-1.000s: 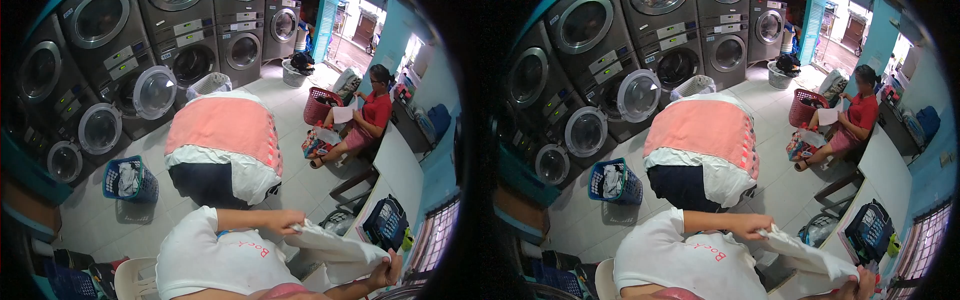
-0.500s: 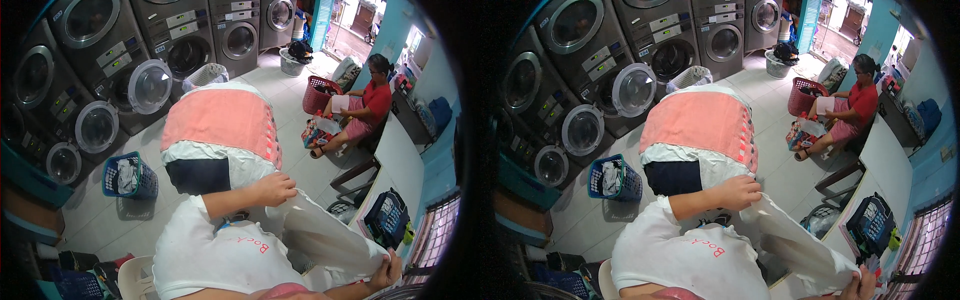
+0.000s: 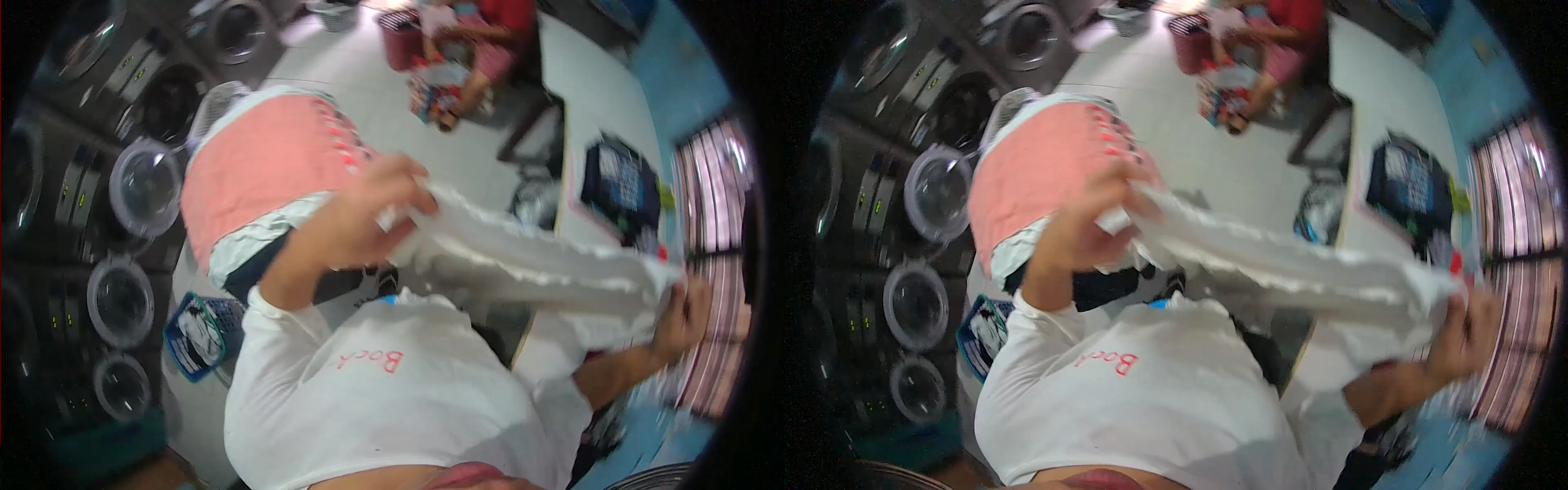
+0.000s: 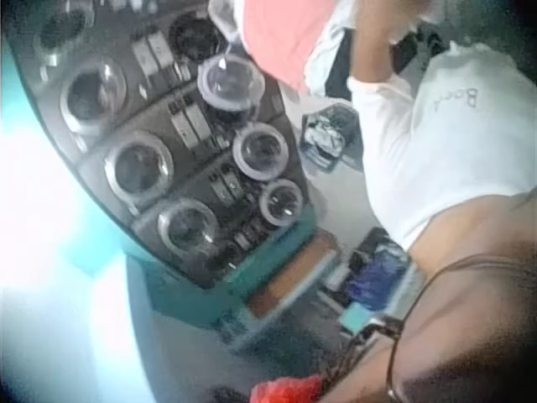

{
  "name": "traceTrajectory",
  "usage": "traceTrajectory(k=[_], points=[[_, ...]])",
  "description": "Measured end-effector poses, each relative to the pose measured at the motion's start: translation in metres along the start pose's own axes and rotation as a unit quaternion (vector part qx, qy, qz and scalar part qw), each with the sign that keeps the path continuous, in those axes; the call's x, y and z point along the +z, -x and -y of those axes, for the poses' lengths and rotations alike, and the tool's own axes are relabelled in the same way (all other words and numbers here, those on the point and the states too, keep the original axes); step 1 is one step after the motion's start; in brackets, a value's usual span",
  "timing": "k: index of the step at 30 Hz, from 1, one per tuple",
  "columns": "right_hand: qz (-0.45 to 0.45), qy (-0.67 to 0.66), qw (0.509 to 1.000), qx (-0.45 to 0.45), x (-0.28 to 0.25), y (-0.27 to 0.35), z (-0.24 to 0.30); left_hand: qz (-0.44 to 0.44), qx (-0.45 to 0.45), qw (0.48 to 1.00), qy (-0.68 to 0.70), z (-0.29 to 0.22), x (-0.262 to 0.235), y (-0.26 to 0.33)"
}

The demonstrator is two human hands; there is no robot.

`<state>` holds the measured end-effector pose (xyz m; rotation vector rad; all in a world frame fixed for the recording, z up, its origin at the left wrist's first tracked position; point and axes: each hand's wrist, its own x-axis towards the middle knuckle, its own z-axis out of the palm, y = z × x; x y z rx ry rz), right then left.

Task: Folding various pieces of laundry, including a dark t-shirt, a white t-shirt, and a pink towel, on a table in a laundry shop.

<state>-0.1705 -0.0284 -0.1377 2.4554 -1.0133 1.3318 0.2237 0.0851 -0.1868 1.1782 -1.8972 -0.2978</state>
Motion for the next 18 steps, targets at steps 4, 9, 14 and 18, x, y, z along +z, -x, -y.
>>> traceTrajectory(k=[4, 9, 14, 18], points=[[-0.020, 0.035, 0.996, 0.078, -0.010, -0.007, 0.002, 0.023, 0.055, 0.998, 0.015, 0.006, -0.008, -0.036], [-0.056, 0.002, 0.992, 0.110, -0.039, 0.003, 0.016, -0.050, 0.053, 0.993, 0.094, -0.001, 0.000, -0.067], [0.018, 0.073, 0.966, 0.246, -0.095, 0.040, 0.054, 0.279, 0.162, 0.943, -0.080, 0.017, -0.003, -0.076], [0.346, -0.456, 0.818, 0.059, -0.114, 0.071, 0.066, 0.532, -0.007, 0.847, -0.021, 0.062, 0.022, -0.067]])
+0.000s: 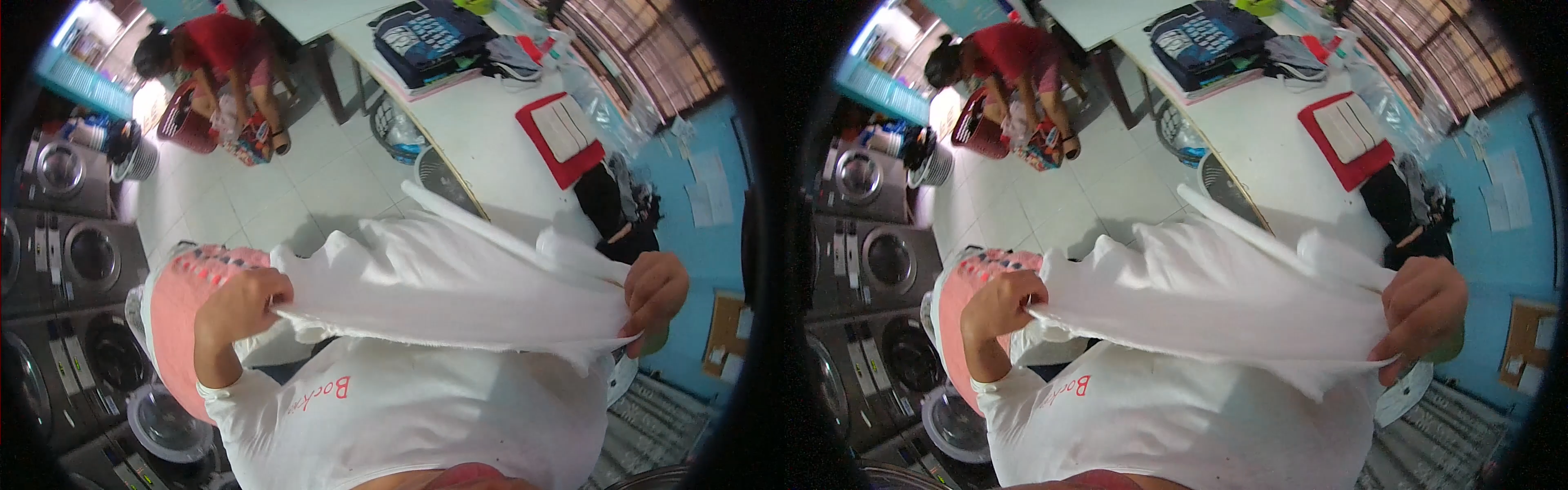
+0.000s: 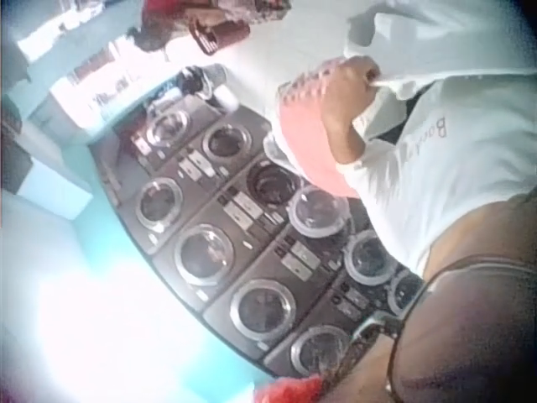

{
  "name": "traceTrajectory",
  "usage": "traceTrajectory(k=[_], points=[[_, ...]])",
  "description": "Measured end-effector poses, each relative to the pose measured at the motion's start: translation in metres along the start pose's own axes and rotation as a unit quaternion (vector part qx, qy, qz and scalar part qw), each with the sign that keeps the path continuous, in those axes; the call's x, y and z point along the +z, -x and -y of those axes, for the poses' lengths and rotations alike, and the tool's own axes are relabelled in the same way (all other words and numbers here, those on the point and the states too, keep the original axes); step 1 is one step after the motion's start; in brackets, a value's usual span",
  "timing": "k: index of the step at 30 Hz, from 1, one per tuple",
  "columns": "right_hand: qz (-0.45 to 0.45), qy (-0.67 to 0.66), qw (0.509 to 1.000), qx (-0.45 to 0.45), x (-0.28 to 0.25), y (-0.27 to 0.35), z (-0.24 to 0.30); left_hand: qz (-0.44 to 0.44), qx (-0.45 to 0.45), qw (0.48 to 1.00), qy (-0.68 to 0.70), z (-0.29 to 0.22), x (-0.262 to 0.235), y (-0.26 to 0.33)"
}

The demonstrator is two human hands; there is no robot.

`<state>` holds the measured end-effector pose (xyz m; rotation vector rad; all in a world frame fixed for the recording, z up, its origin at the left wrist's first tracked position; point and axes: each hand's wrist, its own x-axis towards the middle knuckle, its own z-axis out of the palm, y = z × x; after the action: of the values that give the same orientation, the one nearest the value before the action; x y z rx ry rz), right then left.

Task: Folding various pieces of laundry, including a dark t-shirt, a white t-shirt, and a pink towel, on a table in a laundry shop.

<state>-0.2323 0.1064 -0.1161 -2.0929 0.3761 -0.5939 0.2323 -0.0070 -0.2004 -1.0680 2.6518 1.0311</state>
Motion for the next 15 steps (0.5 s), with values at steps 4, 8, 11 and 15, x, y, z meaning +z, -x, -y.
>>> traceTrajectory(k=[4, 8, 11, 15], points=[[-0.137, 0.177, 0.923, 0.312, -0.016, 0.016, -0.038, -0.203, 0.020, 0.979, 0.026, 0.058, 0.001, -0.065], [-0.179, 0.439, 0.752, 0.459, -0.064, 0.029, -0.114, -0.357, 0.042, 0.933, 0.035, 0.072, -0.020, -0.165], [-0.269, 0.559, 0.632, 0.465, -0.139, 0.044, -0.131, -0.499, 0.127, 0.850, -0.116, 0.037, -0.070, -0.200], [-0.400, 0.791, 0.432, 0.165, -0.191, 0.072, -0.076, -0.632, 0.013, 0.751, -0.192, -0.052, -0.173, -0.162]])
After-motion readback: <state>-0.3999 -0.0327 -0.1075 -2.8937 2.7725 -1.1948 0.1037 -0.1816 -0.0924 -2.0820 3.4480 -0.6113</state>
